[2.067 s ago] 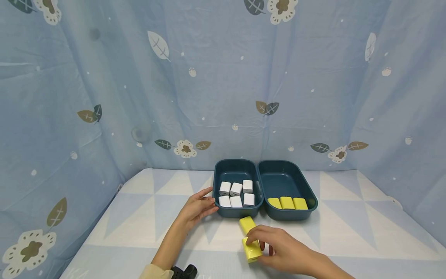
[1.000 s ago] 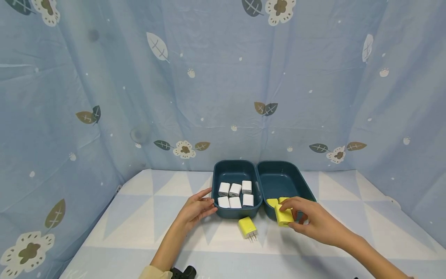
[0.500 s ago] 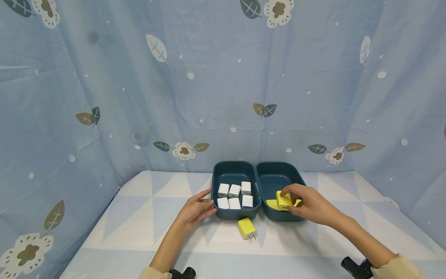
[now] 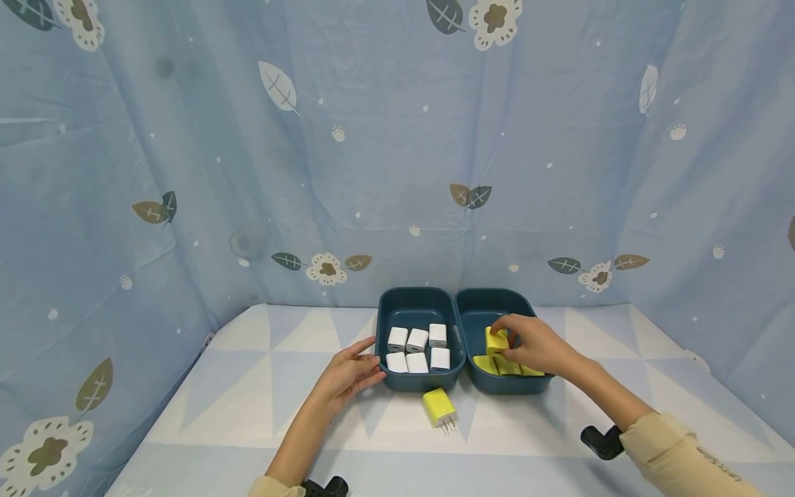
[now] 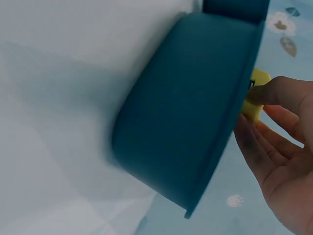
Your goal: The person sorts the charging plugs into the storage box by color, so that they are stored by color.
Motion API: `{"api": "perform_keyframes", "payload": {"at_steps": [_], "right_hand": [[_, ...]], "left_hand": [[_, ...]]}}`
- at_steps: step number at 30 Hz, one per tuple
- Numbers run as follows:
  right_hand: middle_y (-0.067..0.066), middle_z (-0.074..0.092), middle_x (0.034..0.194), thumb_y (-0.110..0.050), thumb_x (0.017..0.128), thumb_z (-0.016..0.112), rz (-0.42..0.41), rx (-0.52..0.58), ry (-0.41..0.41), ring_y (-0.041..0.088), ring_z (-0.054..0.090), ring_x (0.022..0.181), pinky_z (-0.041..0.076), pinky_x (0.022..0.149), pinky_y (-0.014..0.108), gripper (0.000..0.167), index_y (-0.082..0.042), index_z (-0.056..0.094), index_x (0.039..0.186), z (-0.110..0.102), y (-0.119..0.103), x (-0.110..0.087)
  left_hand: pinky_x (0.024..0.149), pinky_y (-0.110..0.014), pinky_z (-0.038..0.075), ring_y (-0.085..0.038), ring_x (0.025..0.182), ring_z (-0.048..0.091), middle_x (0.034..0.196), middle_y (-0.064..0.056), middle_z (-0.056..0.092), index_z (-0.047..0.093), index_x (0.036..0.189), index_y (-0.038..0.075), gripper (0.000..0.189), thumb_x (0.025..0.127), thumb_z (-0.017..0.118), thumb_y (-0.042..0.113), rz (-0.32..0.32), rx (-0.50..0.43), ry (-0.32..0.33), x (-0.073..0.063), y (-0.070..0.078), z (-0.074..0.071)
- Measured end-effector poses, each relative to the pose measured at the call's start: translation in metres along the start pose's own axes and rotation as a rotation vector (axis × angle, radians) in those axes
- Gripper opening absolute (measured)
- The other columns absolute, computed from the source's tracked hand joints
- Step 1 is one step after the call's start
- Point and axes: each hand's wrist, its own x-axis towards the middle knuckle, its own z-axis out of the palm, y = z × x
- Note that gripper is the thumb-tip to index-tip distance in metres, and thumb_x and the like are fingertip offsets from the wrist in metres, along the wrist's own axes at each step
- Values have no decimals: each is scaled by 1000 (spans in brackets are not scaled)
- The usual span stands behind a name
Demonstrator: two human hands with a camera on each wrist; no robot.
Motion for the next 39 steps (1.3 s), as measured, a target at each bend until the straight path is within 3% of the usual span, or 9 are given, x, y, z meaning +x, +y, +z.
{"api": "perform_keyframes", "payload": {"at_steps": [13,26,39], "right_hand": [[4,62,91,3,83,72,96,2,-85,14,52,69,50,58,26,32,-1,66,113,22,11,33],[12,66,106,3,83,70,131,-30,-129,21,58,83,58,75,38,27,-1,67,109,35,15,46],[13,65,108,10,84,62,57,50,-17,23,65,86,59,67,32,27,2,68,109,26,10,40]], "left_hand": [[85,-32,60,-14,81,61,101,-12,51,36,150,-4,57,96,55,-8,3,-7,-7,-2,1,-1],[85,-32,60,-15,82,61,101,-13,51,35,150,-4,57,96,54,-8,4,-6,-10,-1,0,0],[85,-33,60,-17,82,60,102,-14,51,36,150,-3,57,96,55,-8,3,-1,4,-1,0,0]]}}
